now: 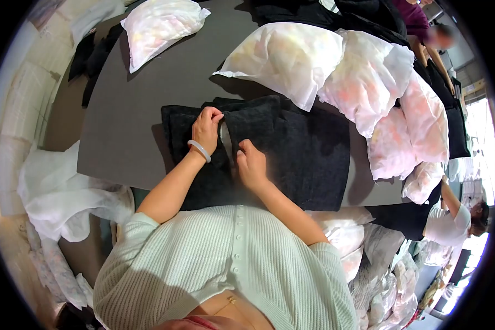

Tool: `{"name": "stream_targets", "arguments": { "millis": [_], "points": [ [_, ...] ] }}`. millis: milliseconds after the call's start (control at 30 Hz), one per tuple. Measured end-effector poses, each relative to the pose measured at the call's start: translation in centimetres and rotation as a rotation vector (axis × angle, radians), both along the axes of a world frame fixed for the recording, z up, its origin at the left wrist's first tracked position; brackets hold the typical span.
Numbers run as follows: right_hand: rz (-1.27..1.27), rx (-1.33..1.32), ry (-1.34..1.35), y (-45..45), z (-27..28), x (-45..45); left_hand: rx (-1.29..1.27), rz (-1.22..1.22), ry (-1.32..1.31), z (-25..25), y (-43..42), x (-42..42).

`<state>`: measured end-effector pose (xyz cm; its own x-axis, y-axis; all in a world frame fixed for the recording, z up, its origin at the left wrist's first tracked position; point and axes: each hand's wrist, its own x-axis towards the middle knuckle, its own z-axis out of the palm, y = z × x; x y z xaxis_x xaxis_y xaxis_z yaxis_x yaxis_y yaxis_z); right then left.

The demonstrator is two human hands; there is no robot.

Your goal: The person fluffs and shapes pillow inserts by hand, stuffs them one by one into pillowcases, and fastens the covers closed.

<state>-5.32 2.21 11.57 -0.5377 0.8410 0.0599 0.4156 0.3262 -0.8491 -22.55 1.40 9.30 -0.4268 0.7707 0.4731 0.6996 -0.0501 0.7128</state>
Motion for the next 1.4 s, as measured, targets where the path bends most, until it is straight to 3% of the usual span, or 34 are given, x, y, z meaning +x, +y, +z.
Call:
{"name": "stream_targets", "arguments": {
  "millis": [133, 267, 433, 633, 733, 800, 900, 1000, 1067, 1133, 1200, 1267, 1333, 1400],
  "points": [
    [-0.003, 0.040, -0.027, -0.1, -0.2, 0.0, 0.111, 0.081, -0.152, 0.2, 0.2, 1.1],
    [-0.004, 0.075, -0.027, -0.1, -0.2, -0.1, 0.280, -0.019, 0.098, 1.1, -0.8, 2.2],
    [-0.044, 0.075, -0.034, -0.7, -0.2, 0.4, 0.299, -0.097, 0.269, 2.5, -3.8, 3.0],
    [-0.034, 0.139, 0.018, -1.0, 0.0, 0.7, 0.252, -0.145, 0.251, 3.6, -6.1, 3.7],
    [0.014, -0.007, 0.061, 0.0, 1.3, 0.5, 0.189, -0.101, 0.097, 2.8, -5.6, 3.0],
    [0.007, -0.175, -0.058, 1.8, 3.6, -0.3, 0.216, -0.124, 0.125, 3.6, -5.6, 2.8],
    [0.181, 0.039, -0.454, 4.5, 5.7, -1.9, 0.202, -0.257, 0.208, 4.2, -5.9, 3.1],
    [0.241, 0.245, -0.408, 6.3, 2.8, -3.5, 0.166, -0.375, 0.279, 4.3, -6.6, 3.2],
    [0.234, 0.266, -0.352, 7.8, 1.5, -4.3, 0.111, -0.535, 0.164, 4.9, -8.0, 4.2],
    [0.215, 0.237, -0.346, 8.0, 1.4, -4.4, 0.088, -0.534, 0.070, 4.1, -8.8, 4.8],
    [0.155, 0.137, -0.294, 7.3, 2.0, -4.3, -0.181, -0.395, -0.291, 4.3, -9.3, 4.7],
    [0.134, 0.114, -0.259, 5.9, 2.7, -3.2, -0.231, -0.387, -0.350, 4.7, -9.0, 4.9],
    [0.115, 0.254, -0.135, 3.7, 4.2, -1.0, -0.276, -0.392, -0.382, 4.5, -8.8, 5.1],
    [0.102, 0.088, -0.194, 1.1, 5.5, 1.4, -0.248, -0.366, -0.442, 4.0, -8.5, 5.4]
  ]
}}
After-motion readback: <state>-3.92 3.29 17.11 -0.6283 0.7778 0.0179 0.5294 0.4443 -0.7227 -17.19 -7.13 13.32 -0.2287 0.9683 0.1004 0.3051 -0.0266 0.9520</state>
